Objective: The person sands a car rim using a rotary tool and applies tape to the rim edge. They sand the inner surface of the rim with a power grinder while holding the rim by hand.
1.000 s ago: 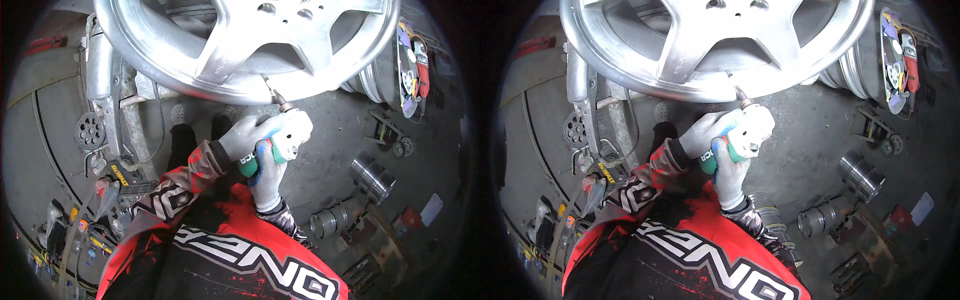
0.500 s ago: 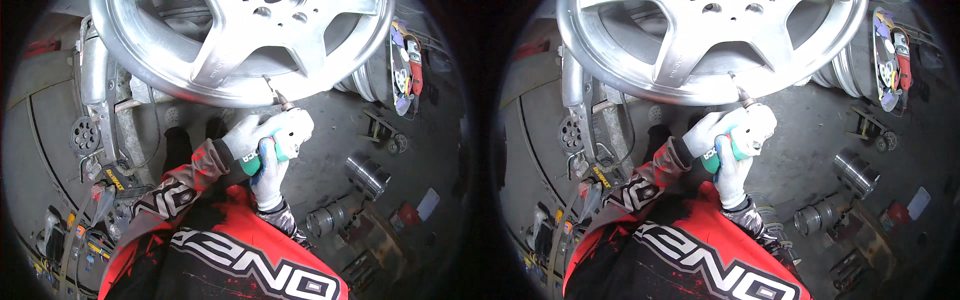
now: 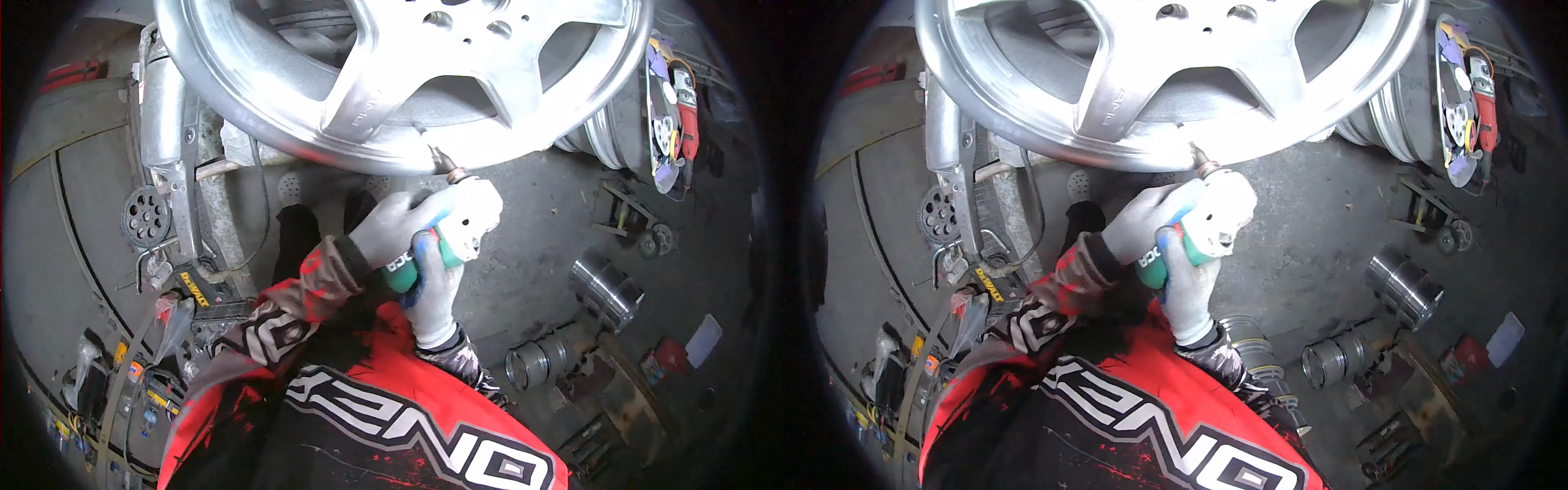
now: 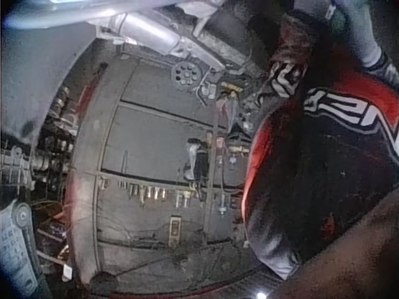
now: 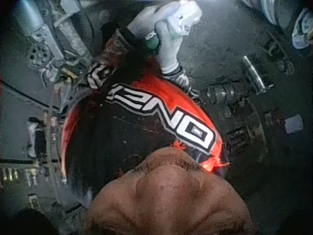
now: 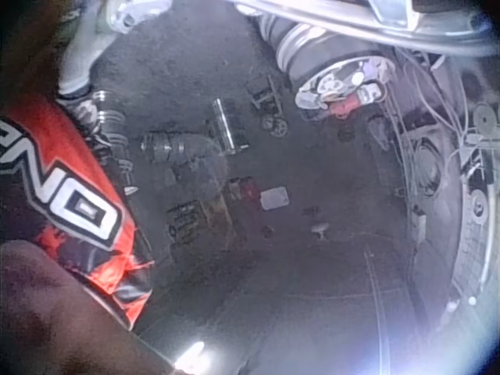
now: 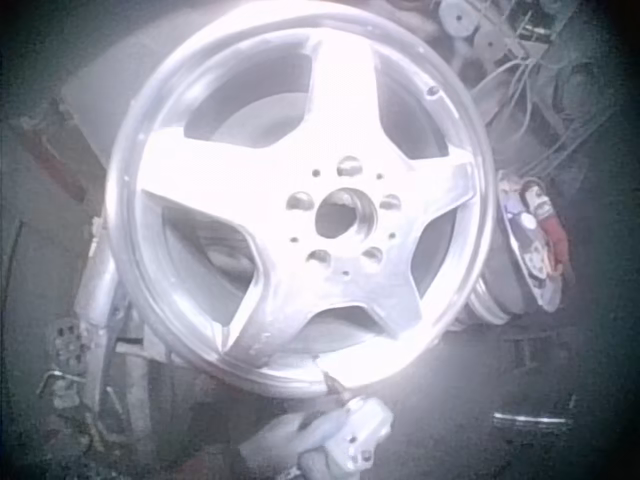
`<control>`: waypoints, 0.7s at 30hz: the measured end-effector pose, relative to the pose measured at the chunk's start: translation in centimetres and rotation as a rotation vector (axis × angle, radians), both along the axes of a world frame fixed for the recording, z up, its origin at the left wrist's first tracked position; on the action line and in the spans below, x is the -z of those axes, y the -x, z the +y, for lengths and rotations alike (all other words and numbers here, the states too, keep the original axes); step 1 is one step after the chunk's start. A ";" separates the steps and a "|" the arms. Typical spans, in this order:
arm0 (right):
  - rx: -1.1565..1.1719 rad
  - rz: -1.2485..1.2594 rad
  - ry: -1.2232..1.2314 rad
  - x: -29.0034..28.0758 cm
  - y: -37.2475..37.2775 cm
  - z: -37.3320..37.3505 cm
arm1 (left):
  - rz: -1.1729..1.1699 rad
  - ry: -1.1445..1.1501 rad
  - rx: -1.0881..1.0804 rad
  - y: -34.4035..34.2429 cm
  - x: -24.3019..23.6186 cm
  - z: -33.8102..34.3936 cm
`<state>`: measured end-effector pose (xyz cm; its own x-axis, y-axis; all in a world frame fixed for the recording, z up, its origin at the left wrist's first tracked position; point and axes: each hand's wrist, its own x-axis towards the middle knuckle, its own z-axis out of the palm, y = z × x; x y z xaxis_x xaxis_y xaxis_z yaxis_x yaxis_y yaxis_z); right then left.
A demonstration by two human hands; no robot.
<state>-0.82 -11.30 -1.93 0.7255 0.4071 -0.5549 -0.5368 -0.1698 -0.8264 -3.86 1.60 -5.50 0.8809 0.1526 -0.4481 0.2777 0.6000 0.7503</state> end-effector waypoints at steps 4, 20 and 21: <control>0.111 -0.014 -0.034 -1.0 -1.6 0.7 | -0.319 -0.804 -0.004 -0.9 1.1 -1.5; 0.085 -0.042 -0.037 -1.7 -2.7 0.6 | -0.361 -0.806 -0.030 -1.9 1.6 -2.0; 0.085 -0.041 -0.037 -1.7 -2.6 0.6 | -0.361 -0.806 -0.031 -1.8 1.8 -2.1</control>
